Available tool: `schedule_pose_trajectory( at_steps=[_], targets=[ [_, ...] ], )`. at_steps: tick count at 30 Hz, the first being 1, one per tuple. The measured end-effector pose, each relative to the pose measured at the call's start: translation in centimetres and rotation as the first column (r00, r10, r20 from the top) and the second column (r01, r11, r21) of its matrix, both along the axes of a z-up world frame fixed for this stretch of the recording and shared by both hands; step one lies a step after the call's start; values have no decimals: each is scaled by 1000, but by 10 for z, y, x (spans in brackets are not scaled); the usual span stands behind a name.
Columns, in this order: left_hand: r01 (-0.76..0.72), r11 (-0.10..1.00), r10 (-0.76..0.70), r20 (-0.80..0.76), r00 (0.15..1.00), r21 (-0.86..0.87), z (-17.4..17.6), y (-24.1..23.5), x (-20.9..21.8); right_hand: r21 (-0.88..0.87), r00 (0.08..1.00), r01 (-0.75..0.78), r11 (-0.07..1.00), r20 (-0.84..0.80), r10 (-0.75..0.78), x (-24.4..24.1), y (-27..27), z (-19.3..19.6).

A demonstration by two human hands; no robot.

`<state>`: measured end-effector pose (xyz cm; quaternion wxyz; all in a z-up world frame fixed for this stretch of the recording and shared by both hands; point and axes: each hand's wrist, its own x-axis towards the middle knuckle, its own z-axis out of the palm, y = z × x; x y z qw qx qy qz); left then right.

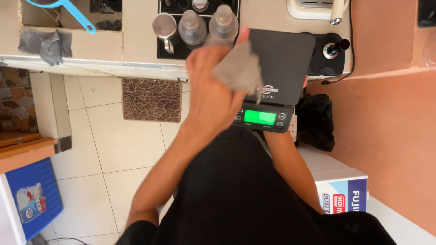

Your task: Cleaning a digital kitchen scale with a cloth and testing its functions.

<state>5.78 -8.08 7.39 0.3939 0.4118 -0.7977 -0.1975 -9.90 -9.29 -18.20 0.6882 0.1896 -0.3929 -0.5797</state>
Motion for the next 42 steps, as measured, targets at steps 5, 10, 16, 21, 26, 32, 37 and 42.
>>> schedule_pose_trajectory(
  at_steps=[5,10,16,21,26,32,37,42],
  targets=[
    [305,939,-301,49,952,-160,-61,-36,-42,4,974,-67,998,217,64,12,-8,3],
    [556,811,-548,97,831,-185,-87,28,-41,-15,917,-92,996,389,90,-17,-1,-12],
    [446,889,-422,192,886,-107,-71,-10,-41,-38,796,-162,986,585,154,-52,23,-51],
    [409,855,-351,225,909,-318,-72,-25,-55,-88,671,-235,968,706,227,-87,27,-65],
    [431,881,-397,188,898,-195,-64,-24,-59,-122,494,-297,947,829,262,-77,48,-43],
    [527,796,-498,174,850,-299,-98,53,-49,-185,280,-372,909,912,300,-98,33,-38],
    [265,941,-250,92,964,-212,-63,3,-32,-209,104,-385,899,958,268,-112,36,-42],
    [306,952,-297,315,901,19,-79,30,-55,-248,-102,-414,876,969,226,-101,41,-42]
  ],
)
